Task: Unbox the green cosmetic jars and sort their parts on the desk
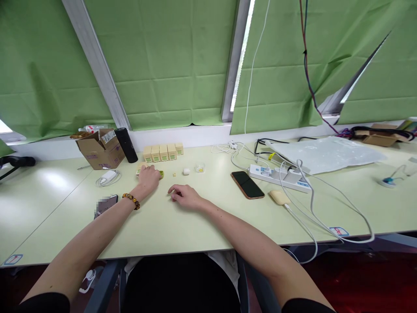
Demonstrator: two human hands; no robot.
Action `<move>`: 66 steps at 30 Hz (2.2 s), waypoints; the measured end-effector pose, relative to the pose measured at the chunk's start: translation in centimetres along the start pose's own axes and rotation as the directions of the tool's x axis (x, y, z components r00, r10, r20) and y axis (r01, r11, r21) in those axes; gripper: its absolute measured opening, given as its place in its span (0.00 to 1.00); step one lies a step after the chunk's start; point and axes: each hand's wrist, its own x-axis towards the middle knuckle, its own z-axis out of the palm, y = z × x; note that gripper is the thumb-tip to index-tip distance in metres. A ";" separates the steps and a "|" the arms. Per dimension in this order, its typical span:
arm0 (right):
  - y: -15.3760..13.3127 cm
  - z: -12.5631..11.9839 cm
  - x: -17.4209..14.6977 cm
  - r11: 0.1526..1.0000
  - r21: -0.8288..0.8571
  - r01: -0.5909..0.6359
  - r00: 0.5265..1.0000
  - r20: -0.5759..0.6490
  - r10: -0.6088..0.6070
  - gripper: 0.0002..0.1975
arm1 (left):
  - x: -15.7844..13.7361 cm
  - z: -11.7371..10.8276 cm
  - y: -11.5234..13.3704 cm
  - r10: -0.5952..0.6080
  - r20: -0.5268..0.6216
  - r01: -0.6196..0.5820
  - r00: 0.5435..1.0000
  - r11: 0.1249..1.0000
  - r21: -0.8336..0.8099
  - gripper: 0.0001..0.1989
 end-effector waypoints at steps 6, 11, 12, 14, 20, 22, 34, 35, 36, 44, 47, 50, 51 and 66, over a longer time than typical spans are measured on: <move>0.1 0.0 -0.1 1.000 0.003 -0.004 1.000 0.006 0.004 0.11 | -0.2 -0.5 0.3 -0.001 -0.029 0.001 1.000 1.000 -0.012 0.15; -0.1 -0.5 0.0 0.999 0.047 0.025 1.000 -0.003 -0.025 0.10 | -2.7 -1.2 1.7 0.063 -0.106 -0.072 0.992 0.994 -0.087 0.18; -0.1 -0.7 0.2 0.998 0.058 0.036 0.999 -0.024 -0.034 0.10 | -3.6 -1.2 2.1 0.090 -0.125 -0.105 0.988 0.987 -0.123 0.17; 0.0 -1.5 0.7 0.997 0.060 0.054 0.994 -0.102 -0.048 0.09 | -5.2 -0.9 2.7 0.153 -0.128 -0.175 0.980 0.967 -0.185 0.15; 0.4 -5.1 2.9 0.997 0.065 0.032 0.890 -0.456 0.001 0.10 | -7.7 0.8 3.2 0.290 -0.101 -0.307 0.952 0.873 -0.378 0.11; 0.8 -6.3 3.4 0.997 0.079 0.018 0.845 -0.535 0.028 0.11 | -7.7 1.0 3.0 0.308 -0.105 -0.323 0.946 0.856 -0.404 0.13; 3.0 -12.4 7.2 0.851 -0.346 -0.395 0.780 -0.616 0.111 0.13 | -7.5 1.2 2.7 0.345 -0.086 -0.349 0.935 0.844 -0.407 0.14; 2.9 -12.7 8.1 0.780 -0.456 -0.428 0.814 -0.570 0.113 0.14 | -7.5 1.2 2.7 0.347 -0.085 -0.350 0.934 0.845 -0.405 0.14; 2.9 -12.9 9.1 0.744 -0.507 -0.436 0.832 -0.541 0.119 0.14 | -7.5 1.2 2.7 0.349 -0.083 -0.352 0.933 0.846 -0.401 0.14; 3.0 -11.7 15.7 0.594 -0.722 -0.355 0.924 -0.368 0.104 0.18 | -7.6 0.9 2.7 0.358 -0.091 -0.366 0.929 0.854 -0.370 0.14; 3.1 -11.1 17.3 0.558 -0.756 -0.342 0.935 -0.336 0.118 0.24 | -7.5 1.1 2.7 0.358 -0.097 -0.368 0.929 0.856 -0.364 0.14; 3.4 -10.7 18.6 0.535 -0.774 -0.339 0.938 -0.324 0.125 0.32 | -7.5 1.3 2.7 0.357 -0.092 -0.365 0.930 0.857 -0.363 0.14; 3.6 -10.7 19.0 0.532 -0.775 -0.341 0.937 -0.323 0.130 0.35 | -7.4 1.3 2.7 0.357 -0.089 -0.365 0.930 0.857 -0.363 0.14; 5.1 -11.3 21.1 0.580 -0.766 -0.278 0.960 -0.244 0.137 0.32 | -7.2 1.0 3.0 0.374 -0.079 -0.380 0.924 0.875 -0.298 0.13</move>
